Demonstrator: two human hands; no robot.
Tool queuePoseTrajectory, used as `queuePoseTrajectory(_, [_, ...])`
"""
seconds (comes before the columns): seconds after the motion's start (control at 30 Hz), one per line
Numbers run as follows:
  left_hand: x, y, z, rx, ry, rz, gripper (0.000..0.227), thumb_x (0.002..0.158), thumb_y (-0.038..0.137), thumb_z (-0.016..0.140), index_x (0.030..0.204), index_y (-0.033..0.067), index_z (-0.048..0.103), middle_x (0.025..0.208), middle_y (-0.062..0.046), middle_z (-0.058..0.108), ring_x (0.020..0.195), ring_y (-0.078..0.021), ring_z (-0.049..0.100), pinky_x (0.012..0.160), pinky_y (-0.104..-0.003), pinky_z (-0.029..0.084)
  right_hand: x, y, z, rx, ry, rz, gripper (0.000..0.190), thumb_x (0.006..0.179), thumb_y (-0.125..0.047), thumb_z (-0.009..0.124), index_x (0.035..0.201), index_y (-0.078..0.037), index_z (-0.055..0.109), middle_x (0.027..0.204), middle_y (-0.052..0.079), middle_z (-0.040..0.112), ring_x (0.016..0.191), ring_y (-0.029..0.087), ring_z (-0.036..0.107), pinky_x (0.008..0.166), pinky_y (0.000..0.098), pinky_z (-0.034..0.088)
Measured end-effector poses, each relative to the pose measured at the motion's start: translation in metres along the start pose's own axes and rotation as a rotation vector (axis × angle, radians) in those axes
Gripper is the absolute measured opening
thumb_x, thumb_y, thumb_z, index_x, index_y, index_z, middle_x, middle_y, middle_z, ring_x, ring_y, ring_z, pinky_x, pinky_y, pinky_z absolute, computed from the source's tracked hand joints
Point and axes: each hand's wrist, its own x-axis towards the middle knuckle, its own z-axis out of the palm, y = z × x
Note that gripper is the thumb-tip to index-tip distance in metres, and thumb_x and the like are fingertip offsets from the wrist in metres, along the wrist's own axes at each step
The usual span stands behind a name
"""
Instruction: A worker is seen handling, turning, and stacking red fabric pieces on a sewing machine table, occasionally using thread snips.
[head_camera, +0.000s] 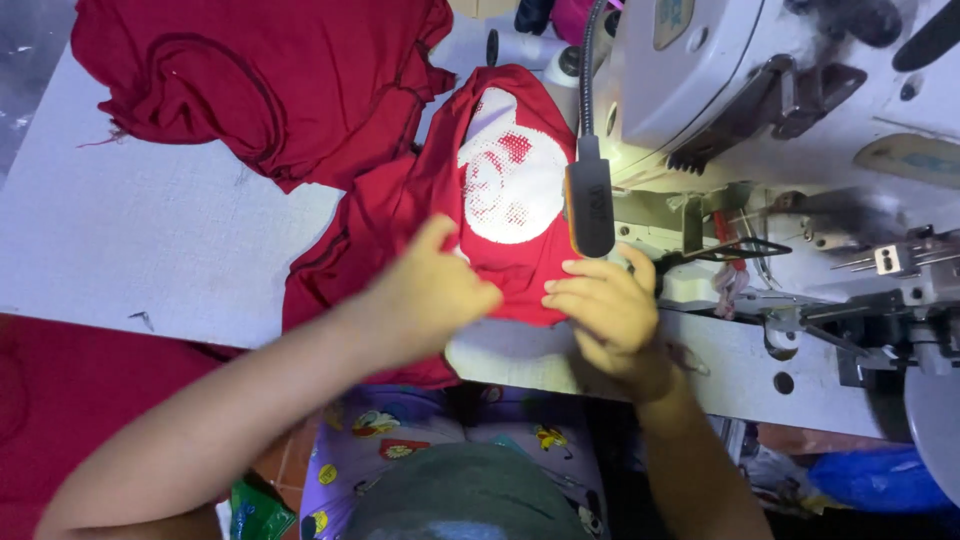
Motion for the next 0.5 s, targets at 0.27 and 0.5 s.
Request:
queuePoseTrajectory(0.27, [-0.065,-0.127,-0.077,0.032,-0.004,-0.394,0.02,0.082,0.008,0.06,0.098,0.0195,0.065,0.072,0.008,0.058,0.069,-0.0194,0.06,0.121,-0.062,0.023,0.046,-0.005,-0.023,0.232,-0.219,0.343,0.016,0.095,-0.004,0.058,0.102,-0.008,0.073,0.107,0.003,0.073,0.102,0.022,0.063,0.095,0.0346,0.041])
queuePoseTrajectory(0.5, [-0.053,-0.087,-0.123,-0.344,0.536,-0.282,0.018,0.096,-0.016,0.049,0.105,-0.006,0.06,0.098,-0.015,0.058,0.091,-0.0314,0.054,0.082,-0.04,0.04,0.061,-0.01,-0.017,0.298,-0.158,0.689,0.045,0.09,-0.007,0.063,0.135,-0.006,0.064,0.137,0.01,0.067,0.127,0.022,0.061,0.112,0.0361,0.042])
